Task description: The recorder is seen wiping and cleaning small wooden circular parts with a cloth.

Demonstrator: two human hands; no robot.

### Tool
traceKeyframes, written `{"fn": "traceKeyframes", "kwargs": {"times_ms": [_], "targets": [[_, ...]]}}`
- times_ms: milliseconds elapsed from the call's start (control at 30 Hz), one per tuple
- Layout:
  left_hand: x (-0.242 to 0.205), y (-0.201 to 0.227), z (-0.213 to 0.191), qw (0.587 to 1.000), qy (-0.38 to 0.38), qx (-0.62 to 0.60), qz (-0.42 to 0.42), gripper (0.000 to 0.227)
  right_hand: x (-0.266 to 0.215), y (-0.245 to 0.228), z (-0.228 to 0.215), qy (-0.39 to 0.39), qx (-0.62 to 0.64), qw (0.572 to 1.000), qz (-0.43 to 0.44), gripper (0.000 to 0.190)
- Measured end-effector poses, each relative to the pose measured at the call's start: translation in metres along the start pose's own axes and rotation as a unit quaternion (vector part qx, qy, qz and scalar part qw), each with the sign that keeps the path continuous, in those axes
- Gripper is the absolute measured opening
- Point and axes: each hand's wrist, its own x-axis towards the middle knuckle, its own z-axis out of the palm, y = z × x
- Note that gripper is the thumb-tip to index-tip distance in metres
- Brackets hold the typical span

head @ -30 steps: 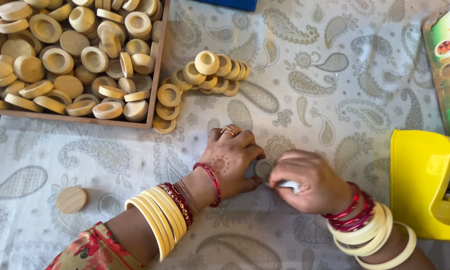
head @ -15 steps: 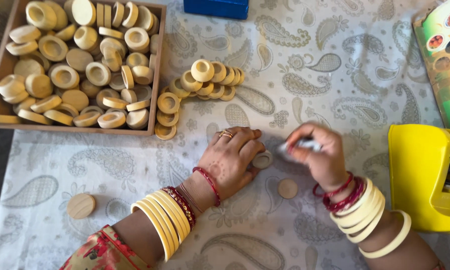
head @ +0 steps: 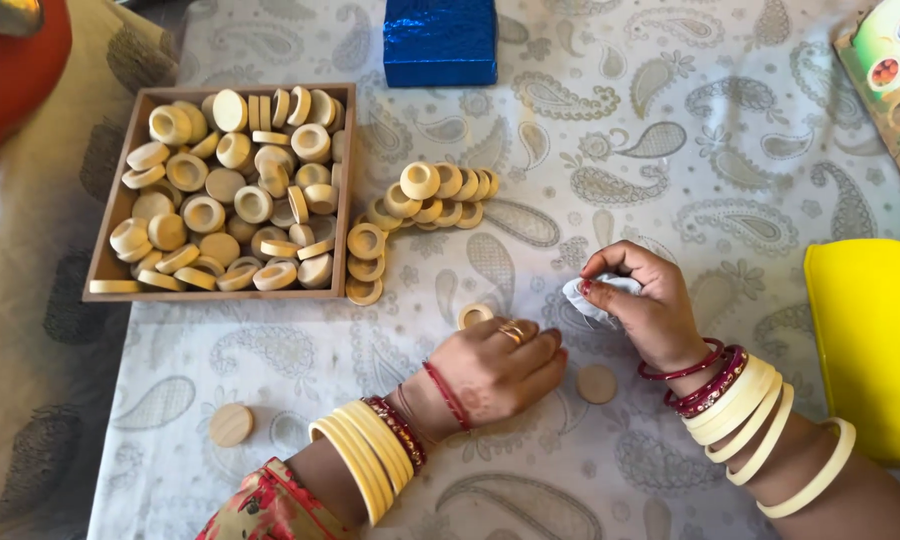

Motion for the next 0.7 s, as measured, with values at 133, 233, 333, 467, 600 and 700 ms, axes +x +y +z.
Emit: {"fn": "traceKeyframes", "kwargs": {"times_ms": [133, 233, 333, 467, 600, 700], "targets": [[-0.019, -0.007, 0.046, 0.990, 0.042, -0.075, -0.112, 0.026, -0.001, -0.001, 0.002, 0.008, 0.040, 0.999, 0.018, 0.011], [-0.015, -0.013, 0.047, 0.957, 0.032, -0.123, -0.261, 0.032, -0.002, 0.005, 0.004, 0.011, 0.009, 1.000, 0.002, 0.010], [-0.008, -0.017, 0.040, 0.943, 0.000, -0.120, -0.310, 0.048, -0.003, -0.006, 0.010, -0.010, -0.008, 0.998, -0.066, 0.010], [-0.012, -0.020, 0.044, 0.927, -0.042, -0.141, -0.345, 0.068, -0.009, -0.031, 0.027, -0.020, -0.209, 0.948, -0.239, 0.017], [-0.022, -0.024, 0.055, 0.921, -0.032, -0.145, -0.361, 0.059, -0.007, -0.011, 0.037, -0.125, -0.367, 0.842, -0.374, 0.024], [-0.021, -0.025, 0.053, 0.925, -0.033, -0.147, -0.350, 0.052, -0.013, -0.022, 0.032, -0.149, -0.416, 0.828, -0.346, 0.024]]}}
